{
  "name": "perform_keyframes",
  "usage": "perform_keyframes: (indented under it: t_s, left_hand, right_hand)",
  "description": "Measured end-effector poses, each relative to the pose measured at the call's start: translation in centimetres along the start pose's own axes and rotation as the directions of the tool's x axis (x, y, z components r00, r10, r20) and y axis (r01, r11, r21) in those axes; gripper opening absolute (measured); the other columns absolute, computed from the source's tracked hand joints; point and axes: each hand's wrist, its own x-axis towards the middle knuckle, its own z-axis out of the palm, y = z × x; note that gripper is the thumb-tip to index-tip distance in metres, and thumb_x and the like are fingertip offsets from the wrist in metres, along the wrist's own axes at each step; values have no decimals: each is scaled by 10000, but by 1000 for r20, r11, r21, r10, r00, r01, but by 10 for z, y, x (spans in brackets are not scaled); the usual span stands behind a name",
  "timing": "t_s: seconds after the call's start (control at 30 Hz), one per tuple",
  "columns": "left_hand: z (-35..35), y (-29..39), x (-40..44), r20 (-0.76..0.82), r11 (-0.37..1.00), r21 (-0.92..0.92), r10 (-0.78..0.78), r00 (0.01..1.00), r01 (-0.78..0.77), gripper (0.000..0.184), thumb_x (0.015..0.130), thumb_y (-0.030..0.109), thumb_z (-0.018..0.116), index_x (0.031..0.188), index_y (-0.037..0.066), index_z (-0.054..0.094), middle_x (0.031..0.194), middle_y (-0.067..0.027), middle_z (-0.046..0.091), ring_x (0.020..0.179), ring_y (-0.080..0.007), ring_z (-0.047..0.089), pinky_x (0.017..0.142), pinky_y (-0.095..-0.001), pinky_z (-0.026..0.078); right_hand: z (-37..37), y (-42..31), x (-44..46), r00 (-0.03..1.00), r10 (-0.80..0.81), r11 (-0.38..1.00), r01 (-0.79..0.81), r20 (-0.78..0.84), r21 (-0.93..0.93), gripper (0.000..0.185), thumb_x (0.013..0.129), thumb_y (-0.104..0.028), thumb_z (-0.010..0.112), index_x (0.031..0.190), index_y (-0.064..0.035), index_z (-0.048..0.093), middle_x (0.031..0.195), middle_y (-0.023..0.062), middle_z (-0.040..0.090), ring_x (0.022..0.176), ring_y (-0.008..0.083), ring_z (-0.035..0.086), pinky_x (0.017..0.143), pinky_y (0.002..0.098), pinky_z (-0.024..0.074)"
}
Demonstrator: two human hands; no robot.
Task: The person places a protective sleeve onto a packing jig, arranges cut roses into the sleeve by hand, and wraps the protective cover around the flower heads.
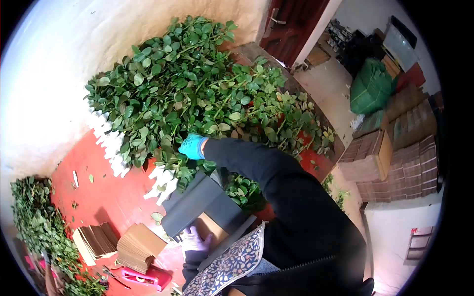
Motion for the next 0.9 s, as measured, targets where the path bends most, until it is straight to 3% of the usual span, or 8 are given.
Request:
perform_keyframes:
  t_s: [0.1, 0.2, 0.47, 0.57, 0.63, 0.7, 0.87, 0.9]
  left_hand:
    - [6, -10, 0, -34, 998, 10, 68, 997, -68, 752, 747, 369, 742, 1321, -18, 448, 1357, -265, 435, 1175, -462, 490, 959, -490, 447]
    - [-2, 0, -1, 28, 1000, -24, -10, 1000, 11, 758, 741, 367, 746, 1319, -21, 448, 1356, -273, 429, 1191, -466, 473, 986, -492, 424]
    - [3, -9, -5, -15, 999, -32, 17, 1000, -18, 693, 746, 385, 744, 1218, -45, 473, 1348, -286, 430, 1163, -468, 485, 951, -492, 441]
    - [3, -7, -3, -31, 1000, -9, 18, 999, -18, 668, 755, 390, 739, 1195, -42, 482, 1329, -279, 442, 1151, -459, 487, 942, -490, 444]
    - [2, -8, -5, -28, 999, 45, 21, 999, -20, 645, 761, 393, 736, 1177, -35, 491, 1296, -266, 463, 1129, -444, 495, 930, -481, 451]
    - [11, -20, -3, -14, 999, 16, -30, 999, 30, 742, 674, 392, 804, 1230, 14, 490, 1306, -237, 443, 1123, -433, 503, 893, -508, 463]
    - [6, -17, -1, -23, 995, 94, 23, 999, -21, 735, 679, 390, 797, 1239, 22, 493, 1266, -240, 471, 1095, -431, 520, 890, -500, 467]
    - [5, -14, -2, -38, 997, 74, 25, 999, -23, 733, 680, 385, 797, 1241, 25, 493, 1265, -237, 474, 1091, -428, 525, 889, -500, 467]
  right_hand:
    - [0, -11, 14, 1000, 21, 997, -21, -5, 70, 179, 773, -136, 579, 918, -67, 658, 864, 134, 681, 794, 330, 665, 699, 448, 513]
    - [-10, -42, 18, 992, -30, 1000, 28, -120, -14, 116, 775, -146, 590, 857, -82, 640, 805, 109, 650, 749, 313, 647, 695, 439, 493]
    - [-4, -31, 14, 979, 24, 986, -56, 204, 156, 421, 750, -279, 738, 1094, -53, 647, 1044, 157, 674, 967, 358, 643, 836, 454, 509]
    - [-40, -33, 6, 960, 61, 998, -68, 275, 16, 421, 730, -293, 745, 1071, -60, 659, 1020, 128, 678, 969, 335, 647, 821, 453, 515]
    - [-75, -48, -3, 946, 139, 967, -66, 293, -246, 382, 728, -335, 739, 1014, -86, 688, 930, 114, 681, 905, 299, 663, 721, 477, 510]
    - [-77, -47, -5, 974, 142, 935, -74, 174, -348, 380, 738, -371, 737, 983, -83, 695, 865, 94, 681, 846, 295, 668, 690, 484, 503]
    - [-40, -18, -24, 997, -1, 1000, 1, 72, 7, 475, 838, -518, 613, 961, -62, 663, 813, 114, 668, 825, 303, 662, 692, 438, 504]
    - [-30, -24, -28, 954, 56, 998, -54, 295, -15, 528, 849, -552, 578, 1015, -57, 657, 837, 122, 663, 859, 303, 654, 719, 435, 497]
